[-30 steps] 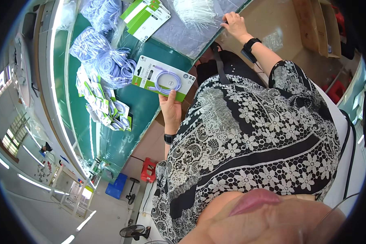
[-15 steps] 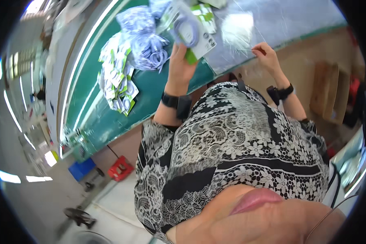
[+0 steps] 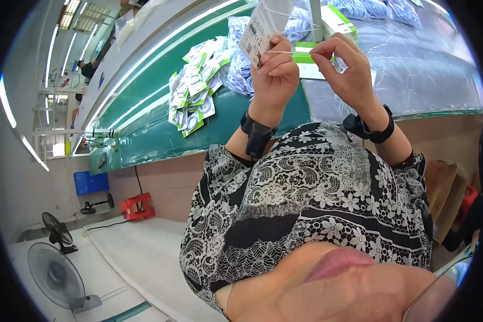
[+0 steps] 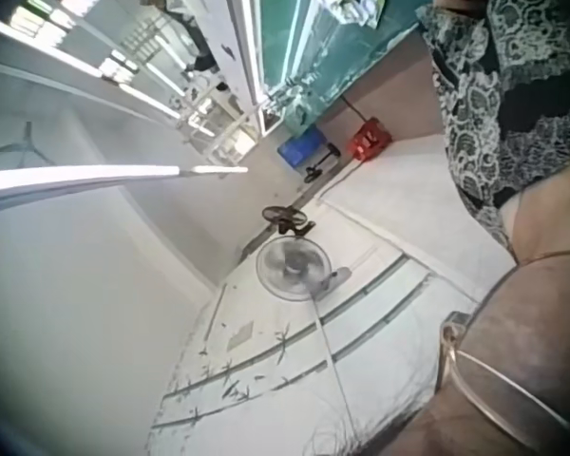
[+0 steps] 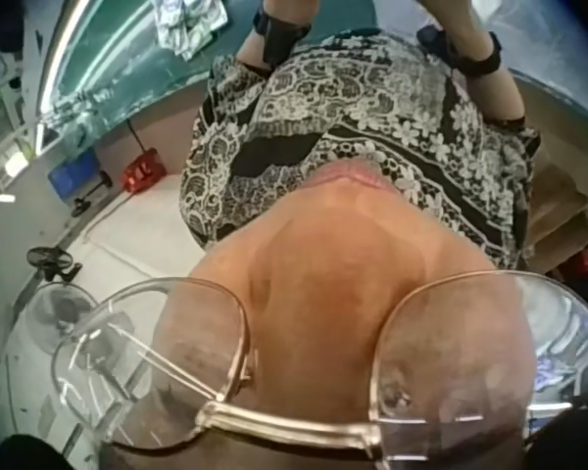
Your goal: Packaging electronic cables and inserts into plastic retail containers.
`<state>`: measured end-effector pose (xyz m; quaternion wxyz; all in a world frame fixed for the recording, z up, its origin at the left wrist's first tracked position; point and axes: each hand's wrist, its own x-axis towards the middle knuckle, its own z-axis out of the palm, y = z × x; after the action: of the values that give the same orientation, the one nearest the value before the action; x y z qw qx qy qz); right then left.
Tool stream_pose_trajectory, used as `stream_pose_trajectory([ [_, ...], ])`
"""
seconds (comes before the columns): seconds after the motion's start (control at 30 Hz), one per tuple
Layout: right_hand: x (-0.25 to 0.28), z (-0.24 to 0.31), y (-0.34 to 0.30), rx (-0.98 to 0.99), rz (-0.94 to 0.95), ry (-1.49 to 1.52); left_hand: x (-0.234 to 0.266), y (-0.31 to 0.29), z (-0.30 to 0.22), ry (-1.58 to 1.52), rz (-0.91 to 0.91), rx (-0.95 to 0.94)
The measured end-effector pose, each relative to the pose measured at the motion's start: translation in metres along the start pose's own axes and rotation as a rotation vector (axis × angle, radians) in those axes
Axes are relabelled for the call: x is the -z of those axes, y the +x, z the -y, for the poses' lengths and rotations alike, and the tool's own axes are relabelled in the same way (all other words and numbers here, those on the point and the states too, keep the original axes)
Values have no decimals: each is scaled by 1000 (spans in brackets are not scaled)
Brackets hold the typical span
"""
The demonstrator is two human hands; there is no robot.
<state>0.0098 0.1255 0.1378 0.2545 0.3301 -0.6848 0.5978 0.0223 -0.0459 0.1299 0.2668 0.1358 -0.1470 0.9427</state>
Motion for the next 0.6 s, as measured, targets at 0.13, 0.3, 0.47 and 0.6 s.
stream_pose_trajectory([
  [0.13,-7,-6,4,50,-9,-24,-3,1,-1,-28,24,14],
  [0.3,-9,-9,4,53,26,-41,-6,-3,1,-34,8,5],
  [0.47,-12,-12,2,40,27,-11,-5,-5,-1,-31,-19,-9],
  [0.6,-16,-12,2,6,-12,18,-2,-6,-1,-38,-34,-8],
])
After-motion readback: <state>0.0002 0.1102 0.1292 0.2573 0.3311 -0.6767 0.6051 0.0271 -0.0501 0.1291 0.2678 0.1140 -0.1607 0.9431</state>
